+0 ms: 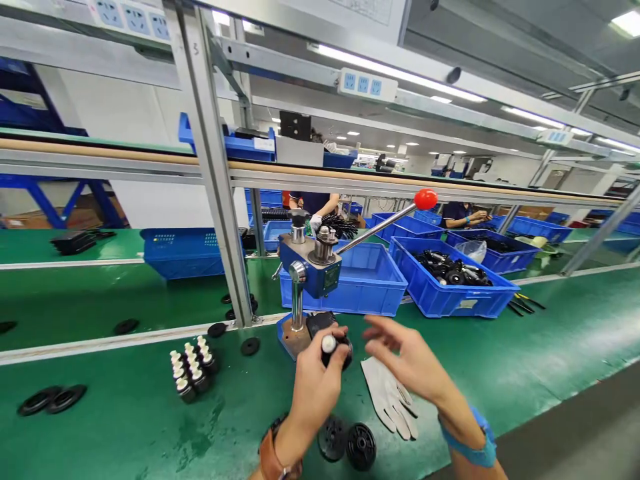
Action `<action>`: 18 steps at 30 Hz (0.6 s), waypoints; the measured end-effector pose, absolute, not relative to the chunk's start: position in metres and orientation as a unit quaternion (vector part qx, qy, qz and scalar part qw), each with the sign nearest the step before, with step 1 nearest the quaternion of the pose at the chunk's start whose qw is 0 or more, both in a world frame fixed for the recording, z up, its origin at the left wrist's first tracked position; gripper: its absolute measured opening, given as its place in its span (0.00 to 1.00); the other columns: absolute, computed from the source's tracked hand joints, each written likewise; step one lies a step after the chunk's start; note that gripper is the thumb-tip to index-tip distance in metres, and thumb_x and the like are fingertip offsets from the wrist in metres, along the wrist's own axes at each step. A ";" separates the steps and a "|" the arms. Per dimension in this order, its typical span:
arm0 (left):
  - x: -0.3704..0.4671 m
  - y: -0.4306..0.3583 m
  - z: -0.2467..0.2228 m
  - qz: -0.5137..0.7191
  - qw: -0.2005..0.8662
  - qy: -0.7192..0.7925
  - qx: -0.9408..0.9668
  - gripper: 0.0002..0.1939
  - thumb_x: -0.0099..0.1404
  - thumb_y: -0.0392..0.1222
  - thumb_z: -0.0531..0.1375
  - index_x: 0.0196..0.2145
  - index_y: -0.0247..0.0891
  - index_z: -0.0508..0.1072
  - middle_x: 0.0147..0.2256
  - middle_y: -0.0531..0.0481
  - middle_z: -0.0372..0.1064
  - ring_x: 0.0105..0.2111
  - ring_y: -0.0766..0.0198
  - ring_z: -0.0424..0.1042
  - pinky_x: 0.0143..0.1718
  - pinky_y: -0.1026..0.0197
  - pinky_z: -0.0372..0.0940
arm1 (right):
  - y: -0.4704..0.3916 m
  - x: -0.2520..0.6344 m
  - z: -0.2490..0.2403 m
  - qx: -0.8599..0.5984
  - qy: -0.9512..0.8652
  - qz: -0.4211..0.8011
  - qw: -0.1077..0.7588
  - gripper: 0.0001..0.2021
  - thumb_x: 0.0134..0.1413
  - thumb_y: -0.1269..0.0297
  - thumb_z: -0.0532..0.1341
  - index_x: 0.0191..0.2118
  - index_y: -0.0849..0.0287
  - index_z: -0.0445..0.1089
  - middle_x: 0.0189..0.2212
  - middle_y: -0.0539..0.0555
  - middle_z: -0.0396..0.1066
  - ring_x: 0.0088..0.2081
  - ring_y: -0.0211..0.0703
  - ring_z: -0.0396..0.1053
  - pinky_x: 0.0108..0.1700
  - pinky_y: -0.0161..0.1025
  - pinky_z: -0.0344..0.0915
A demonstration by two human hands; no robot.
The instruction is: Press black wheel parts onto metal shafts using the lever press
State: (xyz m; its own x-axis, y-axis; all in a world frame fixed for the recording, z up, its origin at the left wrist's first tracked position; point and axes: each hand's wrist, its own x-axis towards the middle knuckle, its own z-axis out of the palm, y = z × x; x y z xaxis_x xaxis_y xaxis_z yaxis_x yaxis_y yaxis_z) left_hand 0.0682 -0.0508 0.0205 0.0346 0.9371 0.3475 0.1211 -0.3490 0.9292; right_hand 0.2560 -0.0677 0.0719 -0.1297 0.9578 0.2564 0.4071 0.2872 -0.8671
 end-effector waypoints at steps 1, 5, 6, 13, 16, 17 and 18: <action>0.063 -0.037 0.027 0.528 0.357 0.458 0.620 0.11 0.68 0.47 0.61 0.44 0.42 0.79 0.47 0.45 0.81 0.51 0.51 0.78 0.55 0.51 0.69 | -0.061 0.260 0.092 -0.508 -0.671 0.233 0.487 0.27 0.59 0.50 0.67 0.59 0.58 0.71 0.47 0.59 0.78 0.40 0.45 0.75 0.43 0.43 0.74; 0.049 0.013 0.034 0.461 0.287 0.529 0.653 0.08 0.66 0.44 0.61 0.40 0.41 0.79 0.39 0.46 0.82 0.42 0.52 0.78 0.47 0.54 0.67 | -0.024 0.274 0.184 -0.460 -0.574 -0.083 0.672 0.31 0.60 0.53 0.66 0.66 0.56 0.64 0.60 0.62 0.68 0.50 0.47 0.73 0.47 0.45 0.74; 0.049 0.021 0.032 0.450 0.282 0.534 0.658 0.08 0.67 0.43 0.61 0.40 0.40 0.79 0.39 0.45 0.82 0.41 0.52 0.78 0.46 0.54 0.66 | -0.014 0.276 0.205 -0.449 -0.562 -0.136 0.681 0.32 0.60 0.54 0.66 0.67 0.56 0.62 0.62 0.63 0.66 0.53 0.48 0.72 0.48 0.45 0.74; 0.051 0.030 0.022 0.448 0.287 0.523 0.666 0.07 0.68 0.42 0.61 0.41 0.40 0.78 0.41 0.45 0.82 0.42 0.53 0.78 0.45 0.57 0.65 | 0.014 0.285 0.233 -0.541 -0.599 -0.228 0.545 0.18 0.66 0.52 0.59 0.30 0.59 0.75 0.23 0.51 0.69 0.27 0.38 0.63 0.33 0.37 0.59; 0.051 0.031 0.021 0.451 0.289 0.521 0.665 0.06 0.68 0.42 0.61 0.40 0.41 0.78 0.40 0.47 0.82 0.42 0.53 0.78 0.45 0.57 0.65 | -0.012 0.300 0.180 -0.638 -0.565 -0.237 0.466 0.29 0.65 0.46 0.59 0.16 0.57 0.65 0.13 0.47 0.55 0.19 0.35 0.49 0.26 0.39 0.47; 0.051 0.033 0.021 0.451 0.290 0.519 0.665 0.06 0.68 0.42 0.61 0.40 0.42 0.78 0.40 0.47 0.82 0.42 0.54 0.78 0.44 0.58 0.65 | -0.022 0.306 0.161 -0.653 -0.569 -0.221 0.449 0.31 0.65 0.44 0.59 0.14 0.57 0.62 0.12 0.47 0.53 0.18 0.35 0.47 0.25 0.40 0.46; 0.053 0.034 0.021 0.453 0.291 0.519 0.664 0.06 0.68 0.42 0.61 0.40 0.42 0.78 0.40 0.48 0.82 0.41 0.54 0.78 0.44 0.58 0.65 | -0.031 0.311 0.144 -0.657 -0.577 -0.205 0.440 0.32 0.65 0.44 0.58 0.14 0.57 0.60 0.11 0.47 0.51 0.17 0.34 0.46 0.24 0.40 0.45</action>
